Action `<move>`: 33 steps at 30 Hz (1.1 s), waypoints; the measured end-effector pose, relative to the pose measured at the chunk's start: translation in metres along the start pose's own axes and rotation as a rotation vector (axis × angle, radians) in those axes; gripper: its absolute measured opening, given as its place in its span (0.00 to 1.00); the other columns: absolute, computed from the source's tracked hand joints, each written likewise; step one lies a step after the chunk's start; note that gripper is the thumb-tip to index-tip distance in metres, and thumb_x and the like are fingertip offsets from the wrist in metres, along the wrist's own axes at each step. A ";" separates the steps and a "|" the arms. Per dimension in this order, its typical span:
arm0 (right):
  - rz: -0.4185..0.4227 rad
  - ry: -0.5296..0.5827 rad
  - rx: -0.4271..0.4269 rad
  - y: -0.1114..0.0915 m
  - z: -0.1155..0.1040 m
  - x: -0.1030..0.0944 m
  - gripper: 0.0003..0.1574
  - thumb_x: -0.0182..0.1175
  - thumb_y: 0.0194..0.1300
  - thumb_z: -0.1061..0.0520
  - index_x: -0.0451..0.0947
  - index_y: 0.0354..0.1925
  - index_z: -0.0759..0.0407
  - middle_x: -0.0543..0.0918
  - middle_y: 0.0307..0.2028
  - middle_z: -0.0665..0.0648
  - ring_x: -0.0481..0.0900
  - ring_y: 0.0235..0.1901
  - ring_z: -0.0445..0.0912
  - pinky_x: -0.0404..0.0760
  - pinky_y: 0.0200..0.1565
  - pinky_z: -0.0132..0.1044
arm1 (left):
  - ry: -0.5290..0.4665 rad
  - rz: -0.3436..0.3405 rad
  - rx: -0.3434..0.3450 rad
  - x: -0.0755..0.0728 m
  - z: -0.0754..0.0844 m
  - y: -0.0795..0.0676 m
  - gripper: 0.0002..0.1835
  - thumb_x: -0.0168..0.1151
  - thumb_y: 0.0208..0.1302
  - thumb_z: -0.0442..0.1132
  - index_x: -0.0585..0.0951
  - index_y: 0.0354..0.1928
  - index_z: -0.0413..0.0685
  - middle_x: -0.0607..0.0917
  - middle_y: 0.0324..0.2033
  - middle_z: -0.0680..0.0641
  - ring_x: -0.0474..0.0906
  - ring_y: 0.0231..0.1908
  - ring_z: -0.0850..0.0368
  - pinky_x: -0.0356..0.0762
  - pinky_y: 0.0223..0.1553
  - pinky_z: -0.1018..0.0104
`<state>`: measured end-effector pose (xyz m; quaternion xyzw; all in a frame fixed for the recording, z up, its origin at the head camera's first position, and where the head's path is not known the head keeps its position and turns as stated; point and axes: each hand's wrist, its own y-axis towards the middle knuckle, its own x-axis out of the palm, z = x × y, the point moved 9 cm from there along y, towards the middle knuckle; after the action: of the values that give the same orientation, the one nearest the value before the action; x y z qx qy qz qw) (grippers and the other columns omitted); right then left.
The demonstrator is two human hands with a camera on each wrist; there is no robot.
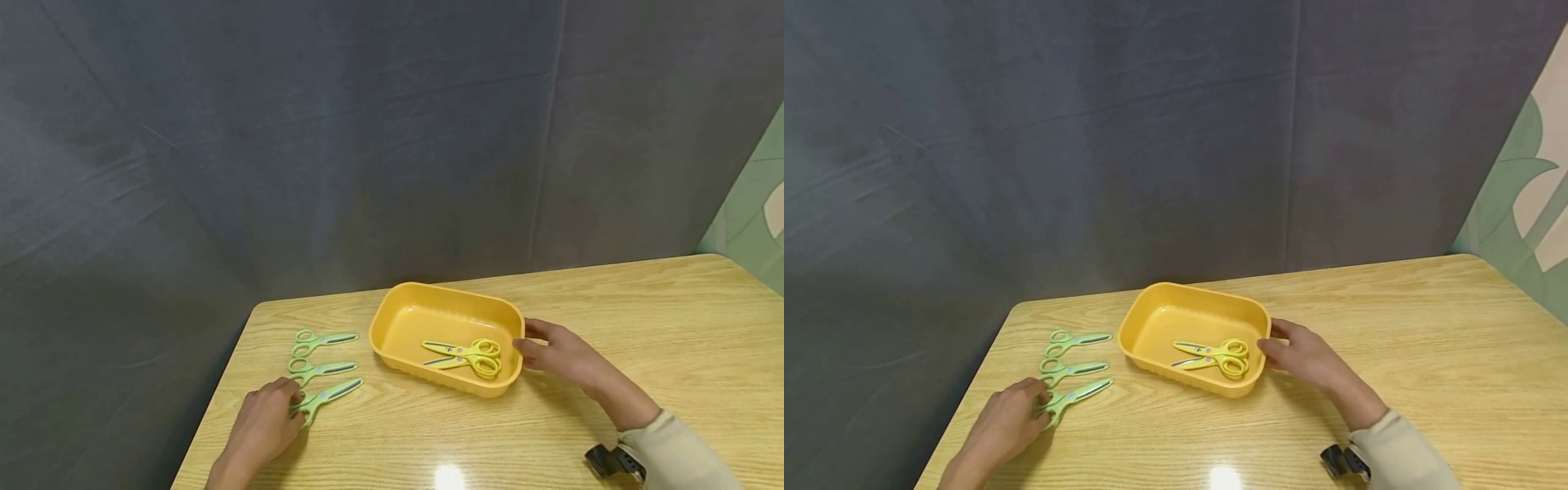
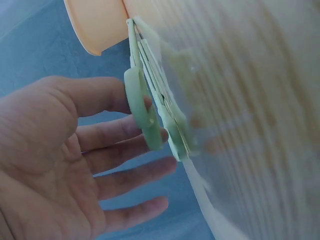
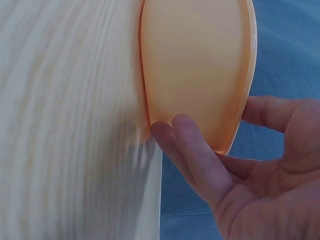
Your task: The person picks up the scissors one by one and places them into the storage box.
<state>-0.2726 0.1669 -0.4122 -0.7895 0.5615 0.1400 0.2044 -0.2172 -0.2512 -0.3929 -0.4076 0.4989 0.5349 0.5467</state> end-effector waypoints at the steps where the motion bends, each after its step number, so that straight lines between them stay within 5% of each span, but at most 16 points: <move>1: 0.001 0.004 -0.001 0.000 0.000 0.000 0.42 0.52 0.76 0.52 0.50 0.73 0.77 0.62 0.69 0.78 0.82 0.57 0.60 0.86 0.53 0.44 | -0.018 0.002 -0.001 0.000 0.000 0.000 0.10 0.76 0.50 0.34 0.85 0.35 0.48 0.84 0.33 0.53 0.80 0.32 0.57 0.82 0.38 0.54; 11: 0.001 0.022 -0.011 0.000 0.001 0.001 0.41 0.52 0.76 0.53 0.51 0.73 0.76 0.63 0.69 0.78 0.81 0.57 0.61 0.86 0.53 0.44 | -0.183 0.036 -0.050 -0.004 0.001 0.003 0.14 0.74 0.52 0.33 0.86 0.43 0.45 0.86 0.38 0.53 0.77 0.32 0.65 0.74 0.31 0.72; 16: -0.003 0.031 -0.013 0.001 0.001 0.001 0.39 0.50 0.77 0.55 0.50 0.73 0.77 0.62 0.69 0.79 0.81 0.57 0.62 0.86 0.52 0.45 | -0.234 0.096 -0.038 -0.011 0.002 0.003 0.15 0.76 0.51 0.34 0.87 0.43 0.47 0.88 0.38 0.52 0.83 0.38 0.61 0.81 0.35 0.68; 22: 0.000 0.041 -0.008 0.001 0.003 0.000 0.39 0.49 0.77 0.55 0.49 0.72 0.79 0.63 0.68 0.80 0.81 0.57 0.62 0.86 0.52 0.45 | -0.312 0.102 -0.058 -0.012 0.001 0.003 0.18 0.76 0.51 0.36 0.87 0.46 0.47 0.90 0.36 0.55 0.86 0.40 0.58 0.87 0.42 0.60; 33: 0.056 0.098 0.028 -0.003 0.004 0.010 0.38 0.42 0.80 0.54 0.47 0.73 0.78 0.66 0.66 0.81 0.81 0.56 0.64 0.86 0.52 0.48 | -0.401 0.078 -0.096 -0.007 0.001 -0.001 0.21 0.77 0.51 0.37 0.86 0.50 0.43 0.91 0.37 0.55 0.88 0.38 0.57 0.88 0.42 0.62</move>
<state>-0.2662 0.1618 -0.4199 -0.7763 0.5947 0.0991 0.1839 -0.2160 -0.2512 -0.3856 -0.2989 0.3693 0.6492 0.5940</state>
